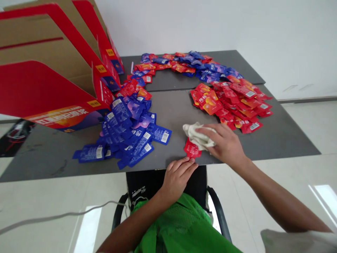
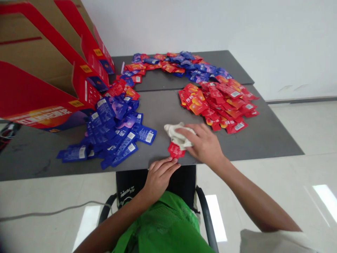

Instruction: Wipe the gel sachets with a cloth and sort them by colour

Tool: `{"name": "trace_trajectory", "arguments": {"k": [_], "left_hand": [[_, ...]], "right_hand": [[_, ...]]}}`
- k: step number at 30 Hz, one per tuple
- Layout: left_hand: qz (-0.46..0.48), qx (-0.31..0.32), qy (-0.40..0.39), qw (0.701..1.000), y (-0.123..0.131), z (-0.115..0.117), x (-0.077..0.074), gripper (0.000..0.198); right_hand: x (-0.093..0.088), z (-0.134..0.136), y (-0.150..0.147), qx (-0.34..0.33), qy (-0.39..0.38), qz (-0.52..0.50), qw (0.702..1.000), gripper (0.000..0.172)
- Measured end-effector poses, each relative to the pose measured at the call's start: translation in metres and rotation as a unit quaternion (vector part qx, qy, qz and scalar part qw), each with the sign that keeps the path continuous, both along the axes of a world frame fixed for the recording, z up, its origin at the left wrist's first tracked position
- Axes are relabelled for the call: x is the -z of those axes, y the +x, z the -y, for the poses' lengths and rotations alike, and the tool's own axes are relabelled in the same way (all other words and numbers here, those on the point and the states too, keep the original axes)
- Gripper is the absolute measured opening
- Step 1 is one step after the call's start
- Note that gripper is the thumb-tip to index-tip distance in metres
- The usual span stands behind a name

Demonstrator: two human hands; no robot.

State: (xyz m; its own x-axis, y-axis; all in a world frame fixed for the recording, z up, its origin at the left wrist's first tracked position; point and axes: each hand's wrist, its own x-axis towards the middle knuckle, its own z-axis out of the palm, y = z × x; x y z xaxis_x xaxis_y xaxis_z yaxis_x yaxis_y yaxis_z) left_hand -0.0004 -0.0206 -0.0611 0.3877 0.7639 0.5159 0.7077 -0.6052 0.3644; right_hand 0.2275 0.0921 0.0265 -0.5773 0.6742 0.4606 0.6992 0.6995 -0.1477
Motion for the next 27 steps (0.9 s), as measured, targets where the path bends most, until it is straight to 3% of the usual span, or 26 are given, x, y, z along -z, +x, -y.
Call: {"name": "trace_trajectory", "arguments": {"k": [3, 5, 9, 12, 14, 17, 20, 24, 27], "left_hand": [[0.018, -0.003, 0.003, 1.000, 0.001, 0.000, -0.002, 0.026], [0.024, 0.000, 0.000, 1.000, 0.001, -0.001, -0.004, 0.026], [0.025, -0.001, -0.011, 1.000, 0.001, 0.000, -0.003, 0.026], [0.009, -0.008, -0.022, 1.000, 0.001, 0.001, -0.003, 0.026], [-0.013, -0.010, -0.032, 0.999, 0.001, 0.000, -0.008, 0.026], [-0.057, -0.002, -0.054, 0.997, 0.004, -0.003, -0.022, 0.025], [-0.081, -0.012, -0.081, 0.993, 0.014, -0.009, -0.038, 0.037], [-0.082, -0.052, -0.077, 0.992, 0.033, -0.022, -0.046, 0.052], [-0.078, -0.078, -0.076, 0.991, 0.046, -0.032, -0.047, 0.054]], "right_hand": [[0.014, 0.027, -0.006, -0.074, -0.053, 0.036, 0.995, 0.044], [0.025, 0.023, -0.007, -0.079, -0.064, 0.030, 0.994, 0.042], [0.035, -0.025, -0.001, -0.024, -0.045, 0.024, 0.998, 0.042], [0.026, -0.059, 0.005, 0.034, -0.023, 0.042, 0.998, 0.040], [0.015, -0.064, 0.010, 0.079, 0.001, 0.020, 0.997, 0.040], [0.002, -0.043, 0.017, 0.134, 0.046, -0.074, 0.987, 0.042], [0.003, -0.004, 0.027, 0.153, 0.066, -0.152, 0.974, 0.040], [0.023, 0.037, 0.041, 0.200, 0.038, -0.226, 0.953, 0.034], [0.039, 0.051, 0.047, 0.271, -0.017, -0.296, 0.916, 0.037]]}}
